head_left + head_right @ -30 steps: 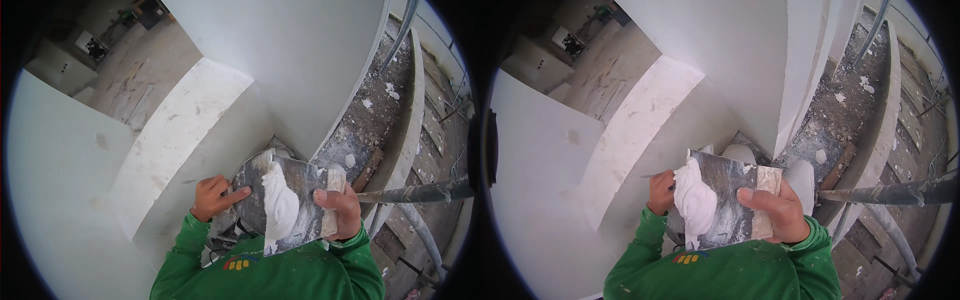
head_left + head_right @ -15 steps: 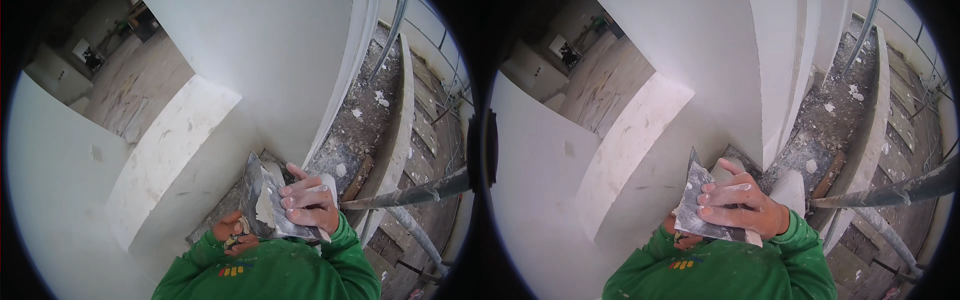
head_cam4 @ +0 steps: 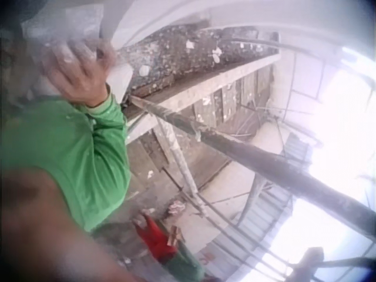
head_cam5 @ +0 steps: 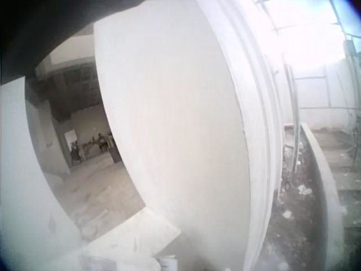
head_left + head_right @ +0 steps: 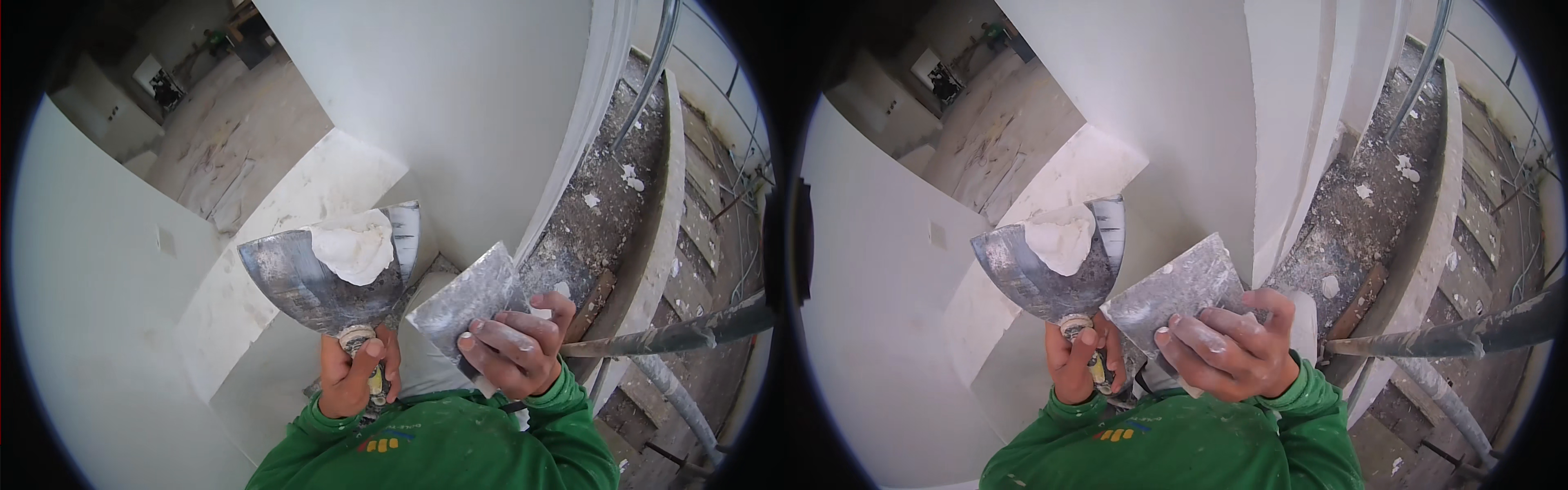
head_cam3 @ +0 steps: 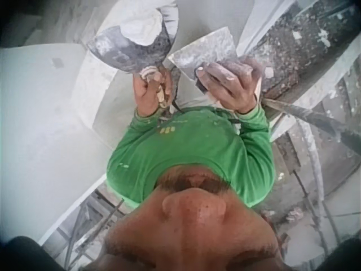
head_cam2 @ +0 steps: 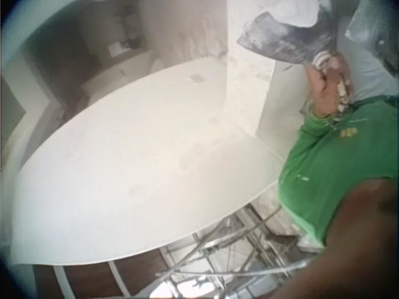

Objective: The person applies white plaster to a curved wall section using a trowel and a smaller scraper tool. They repeatedly smooth the surface and scrape excess material. The person then moves to a table to scoop more plaster onto the trowel before returning to the wall to continue the application.

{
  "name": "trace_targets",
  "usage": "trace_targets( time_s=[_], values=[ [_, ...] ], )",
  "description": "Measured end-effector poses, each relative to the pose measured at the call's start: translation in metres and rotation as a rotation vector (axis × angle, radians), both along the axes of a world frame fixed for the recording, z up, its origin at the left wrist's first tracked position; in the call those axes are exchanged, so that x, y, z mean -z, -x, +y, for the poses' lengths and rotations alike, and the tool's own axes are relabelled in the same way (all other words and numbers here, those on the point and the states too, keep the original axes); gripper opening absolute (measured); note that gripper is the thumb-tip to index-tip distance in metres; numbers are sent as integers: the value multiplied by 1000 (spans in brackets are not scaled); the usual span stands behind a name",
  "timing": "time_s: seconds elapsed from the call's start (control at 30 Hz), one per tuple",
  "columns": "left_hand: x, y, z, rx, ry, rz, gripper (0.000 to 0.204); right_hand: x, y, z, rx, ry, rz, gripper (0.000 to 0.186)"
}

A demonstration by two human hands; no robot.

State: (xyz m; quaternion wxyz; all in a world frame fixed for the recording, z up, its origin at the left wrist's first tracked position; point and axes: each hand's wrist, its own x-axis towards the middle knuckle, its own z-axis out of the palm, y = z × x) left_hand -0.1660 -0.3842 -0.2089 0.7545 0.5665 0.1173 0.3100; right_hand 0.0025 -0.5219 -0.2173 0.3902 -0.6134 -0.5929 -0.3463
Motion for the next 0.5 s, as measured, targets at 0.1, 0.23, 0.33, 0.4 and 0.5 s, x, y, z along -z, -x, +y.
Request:
trace_targets(
  time_s=[0.1, 0.23, 0.33, 0.4, 0.5],
  values=[
    [-7, -2, -5, 103, -39, 70, 30, 21, -3, 21, -10, -10, -109, 18],
    [-1, 2, -12, 318, -233, 529, 24, 18, -13, 26, -6, -121, -252, 15],
    [63, -4, 10, 227, -1241, 228, 24, 1, -20, 14, -36, -167, -322, 14],
    [71, 10, 21, 475, -864, 544, 26, -13, -26, 1, -168, -200, -273, 13],
    [54, 14, 49, 807, -571, 748, 33, -18, -36, -14, -651, -205, 326, 18]
  ],
)
